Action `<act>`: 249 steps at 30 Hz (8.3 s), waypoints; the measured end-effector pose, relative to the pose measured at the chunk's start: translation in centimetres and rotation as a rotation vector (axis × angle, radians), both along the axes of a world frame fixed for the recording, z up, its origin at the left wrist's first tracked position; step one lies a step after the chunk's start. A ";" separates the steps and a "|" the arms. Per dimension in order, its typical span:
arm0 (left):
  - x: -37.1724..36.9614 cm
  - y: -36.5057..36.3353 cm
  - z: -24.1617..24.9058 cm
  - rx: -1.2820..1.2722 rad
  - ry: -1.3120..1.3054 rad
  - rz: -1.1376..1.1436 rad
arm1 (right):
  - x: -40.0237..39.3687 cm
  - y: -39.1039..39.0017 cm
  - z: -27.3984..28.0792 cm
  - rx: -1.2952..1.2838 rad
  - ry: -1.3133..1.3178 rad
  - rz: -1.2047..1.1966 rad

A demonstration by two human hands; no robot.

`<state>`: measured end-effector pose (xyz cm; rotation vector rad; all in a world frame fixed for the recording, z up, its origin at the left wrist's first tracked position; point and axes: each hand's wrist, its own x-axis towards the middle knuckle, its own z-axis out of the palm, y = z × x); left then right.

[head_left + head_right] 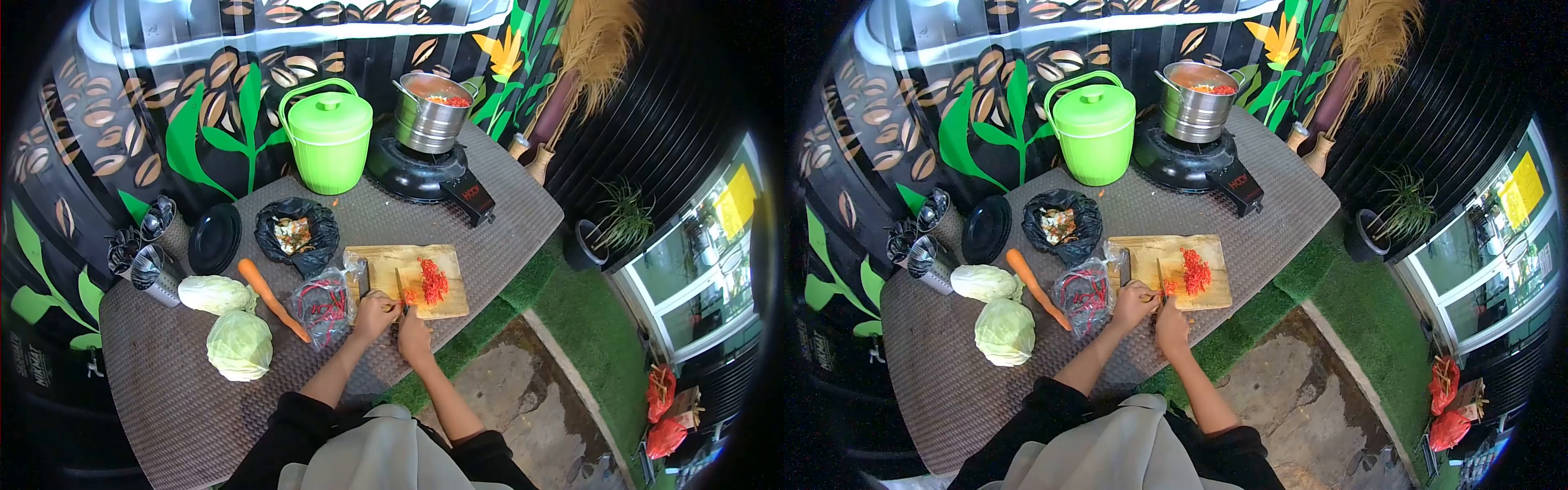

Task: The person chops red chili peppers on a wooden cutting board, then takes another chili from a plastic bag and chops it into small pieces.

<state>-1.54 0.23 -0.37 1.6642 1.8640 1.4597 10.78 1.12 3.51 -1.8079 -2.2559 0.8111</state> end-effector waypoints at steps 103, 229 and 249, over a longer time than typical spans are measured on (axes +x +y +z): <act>0.0 -0.2 0.0 0.022 -0.023 -0.003 | 0.7 0.6 -0.7 0.064 0.006 0.059; 0.1 -0.3 -0.6 0.000 0.000 0.022 | 1.5 0.0 -0.6 0.079 0.025 0.116; 1.4 -0.8 0.1 -0.025 0.076 0.105 | 0.4 1.9 -1.3 0.096 0.030 0.088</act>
